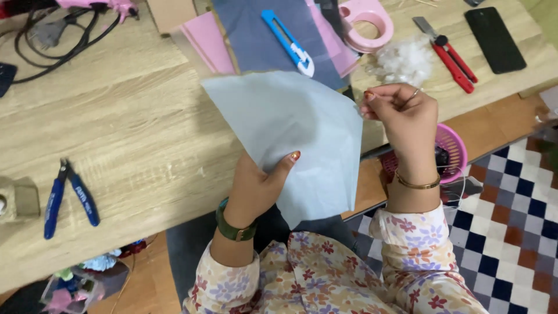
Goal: The person folds a sheet of light blue paper and secures the edges with small pieces of clear tape. They repeatedly smooth the paper and apply tape to hold the folds in place.
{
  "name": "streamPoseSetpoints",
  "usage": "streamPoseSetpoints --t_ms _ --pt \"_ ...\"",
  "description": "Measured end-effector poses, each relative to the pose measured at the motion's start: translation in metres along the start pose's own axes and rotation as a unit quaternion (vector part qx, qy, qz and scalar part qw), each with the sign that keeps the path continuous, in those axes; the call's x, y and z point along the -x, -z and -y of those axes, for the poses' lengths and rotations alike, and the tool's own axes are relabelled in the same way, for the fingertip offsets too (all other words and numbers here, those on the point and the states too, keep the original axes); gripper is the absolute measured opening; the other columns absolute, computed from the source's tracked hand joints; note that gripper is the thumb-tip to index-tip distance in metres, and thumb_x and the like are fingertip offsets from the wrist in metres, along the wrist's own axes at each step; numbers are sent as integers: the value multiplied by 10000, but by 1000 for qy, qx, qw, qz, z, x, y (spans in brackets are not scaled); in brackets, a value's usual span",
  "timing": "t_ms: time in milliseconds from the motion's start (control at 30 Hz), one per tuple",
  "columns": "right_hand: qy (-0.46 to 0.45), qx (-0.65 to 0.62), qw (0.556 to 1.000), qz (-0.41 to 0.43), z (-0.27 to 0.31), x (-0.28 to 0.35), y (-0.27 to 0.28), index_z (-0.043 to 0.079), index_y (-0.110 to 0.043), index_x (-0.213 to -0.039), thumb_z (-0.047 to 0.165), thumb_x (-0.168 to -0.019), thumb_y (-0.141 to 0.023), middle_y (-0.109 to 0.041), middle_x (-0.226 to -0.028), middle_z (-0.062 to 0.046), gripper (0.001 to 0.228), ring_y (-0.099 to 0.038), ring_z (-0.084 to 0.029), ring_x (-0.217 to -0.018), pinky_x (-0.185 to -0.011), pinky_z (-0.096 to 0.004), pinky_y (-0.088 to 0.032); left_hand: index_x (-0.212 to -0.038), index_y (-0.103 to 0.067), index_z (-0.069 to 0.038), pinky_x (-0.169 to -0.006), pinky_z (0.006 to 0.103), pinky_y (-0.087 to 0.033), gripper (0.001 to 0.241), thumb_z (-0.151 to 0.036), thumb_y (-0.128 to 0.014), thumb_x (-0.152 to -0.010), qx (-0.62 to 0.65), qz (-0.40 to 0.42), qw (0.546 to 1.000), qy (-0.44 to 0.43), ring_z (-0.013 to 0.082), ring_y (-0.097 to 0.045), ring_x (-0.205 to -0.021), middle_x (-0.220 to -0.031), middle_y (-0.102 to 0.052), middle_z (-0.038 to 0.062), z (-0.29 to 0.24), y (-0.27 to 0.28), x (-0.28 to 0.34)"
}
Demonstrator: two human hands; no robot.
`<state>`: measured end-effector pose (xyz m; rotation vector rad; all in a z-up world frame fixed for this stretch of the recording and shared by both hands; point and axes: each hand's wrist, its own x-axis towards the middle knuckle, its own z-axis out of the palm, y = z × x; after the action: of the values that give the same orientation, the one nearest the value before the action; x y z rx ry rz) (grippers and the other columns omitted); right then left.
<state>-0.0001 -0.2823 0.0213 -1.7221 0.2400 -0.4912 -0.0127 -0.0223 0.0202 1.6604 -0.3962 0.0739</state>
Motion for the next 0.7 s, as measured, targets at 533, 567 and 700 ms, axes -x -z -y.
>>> streamPoseSetpoints --t_ms 533,567,700 --pt "76 325 930 -157 -102 -38 53 152 -831 -967 42 -918 -830 -667 -904 -63 120 -714 -261 -756 -698 -343 -610 -1254 -552 52 -853 507 -548 433 -158 -735 -922 8 -41 998 -53 319 -682 -994 -980 -672 187 16 -72 -65" --pt "33 320 934 -155 -95 -37 52 166 -816 -958 54 -862 -825 -705 -849 -47 148 -725 -251 -754 -679 -338 -604 -1257 -538 55 -854 509 -543 449 -170 -737 -924 17 -39 998 -53 324 -678 -984 -960 -658 175 21 -76 -64" --pt "-5 333 934 -129 -84 -38 47 80 -725 -1010 42 -836 -776 -759 -853 -130 186 -752 -296 -803 -677 -389 -604 -1235 -543 36 -845 466 -536 434 -170 -758 -918 7 -46 997 -58 280 -668 -943 -907 -631 143 30 -73 -62"
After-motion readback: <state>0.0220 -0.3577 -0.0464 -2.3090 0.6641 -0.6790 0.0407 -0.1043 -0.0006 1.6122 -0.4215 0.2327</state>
